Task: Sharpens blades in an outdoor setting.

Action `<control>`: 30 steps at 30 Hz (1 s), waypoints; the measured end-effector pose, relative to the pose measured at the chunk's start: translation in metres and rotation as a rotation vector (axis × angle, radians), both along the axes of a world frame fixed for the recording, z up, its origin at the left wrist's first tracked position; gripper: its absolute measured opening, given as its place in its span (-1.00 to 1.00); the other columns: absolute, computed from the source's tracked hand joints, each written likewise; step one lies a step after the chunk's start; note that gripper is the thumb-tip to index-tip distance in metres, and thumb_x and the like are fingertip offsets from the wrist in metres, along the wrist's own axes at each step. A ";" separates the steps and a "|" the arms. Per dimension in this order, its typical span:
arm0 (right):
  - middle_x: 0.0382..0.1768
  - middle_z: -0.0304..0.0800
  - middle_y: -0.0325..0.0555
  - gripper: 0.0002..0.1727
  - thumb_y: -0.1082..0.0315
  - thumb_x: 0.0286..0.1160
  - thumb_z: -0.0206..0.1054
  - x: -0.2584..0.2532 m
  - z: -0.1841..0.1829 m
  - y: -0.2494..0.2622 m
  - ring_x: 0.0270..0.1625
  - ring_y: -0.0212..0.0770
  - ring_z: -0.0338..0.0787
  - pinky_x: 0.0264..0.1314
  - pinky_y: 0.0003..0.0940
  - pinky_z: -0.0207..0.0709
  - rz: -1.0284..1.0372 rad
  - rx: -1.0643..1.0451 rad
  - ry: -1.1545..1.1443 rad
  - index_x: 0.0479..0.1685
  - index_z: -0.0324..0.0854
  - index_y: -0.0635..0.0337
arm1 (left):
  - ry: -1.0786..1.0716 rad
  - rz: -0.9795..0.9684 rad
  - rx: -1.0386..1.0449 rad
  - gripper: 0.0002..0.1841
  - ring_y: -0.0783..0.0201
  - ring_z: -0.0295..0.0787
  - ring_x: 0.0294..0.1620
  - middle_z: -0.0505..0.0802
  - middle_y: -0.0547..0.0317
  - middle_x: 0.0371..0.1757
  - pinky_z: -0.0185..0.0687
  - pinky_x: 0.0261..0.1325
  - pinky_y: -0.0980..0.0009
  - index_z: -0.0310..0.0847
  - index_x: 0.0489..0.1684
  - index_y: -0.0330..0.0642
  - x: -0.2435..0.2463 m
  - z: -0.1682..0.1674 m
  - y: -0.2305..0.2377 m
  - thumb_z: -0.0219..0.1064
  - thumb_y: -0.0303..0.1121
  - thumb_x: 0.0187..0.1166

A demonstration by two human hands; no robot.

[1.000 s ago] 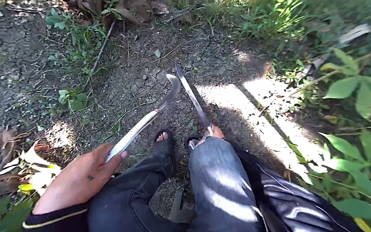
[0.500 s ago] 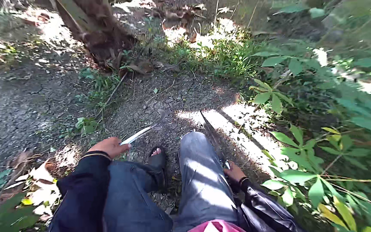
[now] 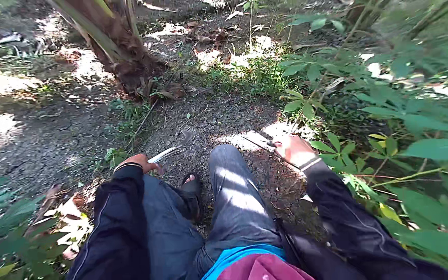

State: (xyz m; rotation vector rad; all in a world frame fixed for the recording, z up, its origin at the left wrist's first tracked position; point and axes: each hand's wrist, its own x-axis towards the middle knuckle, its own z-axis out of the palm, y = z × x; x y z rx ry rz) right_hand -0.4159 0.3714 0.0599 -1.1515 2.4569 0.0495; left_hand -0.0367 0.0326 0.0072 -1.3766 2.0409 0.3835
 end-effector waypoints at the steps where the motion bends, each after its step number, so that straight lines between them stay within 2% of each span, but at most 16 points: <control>1: 0.12 0.86 0.17 -0.66 0.12 0.66 0.30 -0.003 0.005 -0.008 0.26 0.26 0.81 0.23 0.38 0.58 0.006 -0.024 0.033 0.25 0.77 0.02 | 0.008 -0.014 -0.001 -0.34 -0.38 0.62 0.46 0.74 -0.48 0.29 0.39 0.46 -0.42 0.69 0.16 -0.47 0.000 0.001 0.000 0.31 0.13 0.67; 3: 0.01 0.89 0.13 -0.68 0.05 0.62 0.33 -0.009 0.002 -0.025 0.15 0.24 0.85 0.11 0.40 0.64 0.030 -0.098 0.102 0.10 0.81 0.01 | 0.015 -0.043 0.004 -0.34 -0.38 0.61 0.47 0.73 -0.51 0.30 0.37 0.48 -0.41 0.68 0.18 -0.49 -0.001 0.000 0.002 0.29 0.12 0.69; 6: -0.05 0.89 0.14 -0.61 -0.07 0.58 0.25 -0.011 0.006 -0.062 0.11 0.28 0.85 0.01 0.44 0.62 0.015 -0.167 0.135 -0.05 0.81 0.01 | 0.018 -0.016 -0.026 -0.36 -0.35 0.65 0.44 0.76 -0.46 0.27 0.39 0.46 -0.40 0.70 0.15 -0.46 0.003 -0.001 0.003 0.30 0.13 0.67; 9: -0.09 0.89 0.12 -0.55 -0.12 0.58 0.18 -0.007 0.017 -0.097 0.09 0.25 0.86 -0.02 0.43 0.61 0.013 -0.225 0.118 -0.19 0.79 0.04 | 0.029 0.015 -0.074 -0.37 -0.34 0.73 0.31 0.82 -0.41 0.15 0.47 0.37 -0.41 0.73 0.04 -0.45 0.014 -0.015 -0.002 0.39 0.12 0.60; 12: -0.10 0.89 0.08 -0.54 -0.11 0.58 0.16 -0.001 0.028 -0.132 0.10 0.19 0.86 -0.04 0.38 0.63 0.045 -0.221 0.105 -0.25 0.79 0.06 | 0.022 -0.003 -0.065 -0.39 -0.38 0.74 0.27 0.82 -0.45 0.09 0.48 0.33 -0.43 0.73 -0.03 -0.47 0.017 -0.007 0.001 0.39 0.10 0.61; 15: -0.08 0.88 0.07 -0.54 -0.11 0.57 0.17 0.012 0.035 -0.161 0.11 0.16 0.86 -0.05 0.34 0.65 0.064 -0.224 0.113 -0.30 0.77 0.08 | -0.011 -0.011 -0.037 -0.36 -0.44 0.66 0.38 0.77 -0.53 0.20 0.42 0.40 -0.47 0.70 0.11 -0.48 0.017 -0.004 0.002 0.33 0.12 0.65; 19: 0.01 0.87 0.05 -0.58 -0.06 0.57 0.21 0.014 0.037 -0.192 0.19 0.12 0.84 0.05 0.34 0.63 0.076 -0.250 0.100 -0.25 0.79 0.08 | -0.034 -0.048 0.043 -0.37 -0.46 0.61 0.45 0.73 -0.57 0.27 0.37 0.47 -0.44 0.67 0.18 -0.50 0.018 -0.027 -0.003 0.27 0.07 0.72; 23: 0.03 0.86 0.07 -0.59 -0.05 0.53 0.23 0.011 0.046 -0.212 0.20 0.15 0.83 0.05 0.37 0.63 0.061 -0.220 0.113 -0.24 0.78 0.10 | 0.019 -0.051 0.087 -0.43 -0.40 0.72 0.28 0.80 -0.51 0.09 0.45 0.37 -0.44 0.73 0.00 -0.50 0.039 -0.057 -0.030 0.34 0.03 0.69; 25: 0.06 0.85 0.10 -0.57 -0.09 0.49 0.27 0.005 0.047 -0.219 0.22 0.18 0.81 0.09 0.42 0.60 0.019 -0.220 0.119 -0.24 0.78 0.11 | -0.004 -0.046 0.083 -0.41 -0.43 0.72 0.27 0.80 -0.52 0.08 0.46 0.35 -0.46 0.73 -0.05 -0.50 0.044 -0.065 -0.035 0.35 0.06 0.67; 27: 0.14 0.83 0.12 -0.52 -0.13 0.47 0.27 -0.009 0.046 -0.221 0.29 0.19 0.79 0.15 0.44 0.59 -0.003 -0.225 0.139 -0.15 0.79 0.12 | -0.028 -0.030 0.089 -0.39 -0.47 0.67 0.34 0.78 -0.55 0.14 0.41 0.39 -0.49 0.73 -0.01 -0.53 0.044 -0.063 -0.035 0.34 0.06 0.67; 30: 0.25 0.82 0.10 -0.47 -0.14 0.50 0.24 -0.044 0.039 -0.227 0.40 0.19 0.74 0.36 0.48 0.50 0.021 -0.253 0.123 0.10 0.83 0.07 | -0.044 0.003 0.103 -0.39 -0.52 0.63 0.37 0.75 -0.61 0.17 0.36 0.41 -0.52 0.70 0.01 -0.60 0.042 -0.055 -0.029 0.33 0.01 0.70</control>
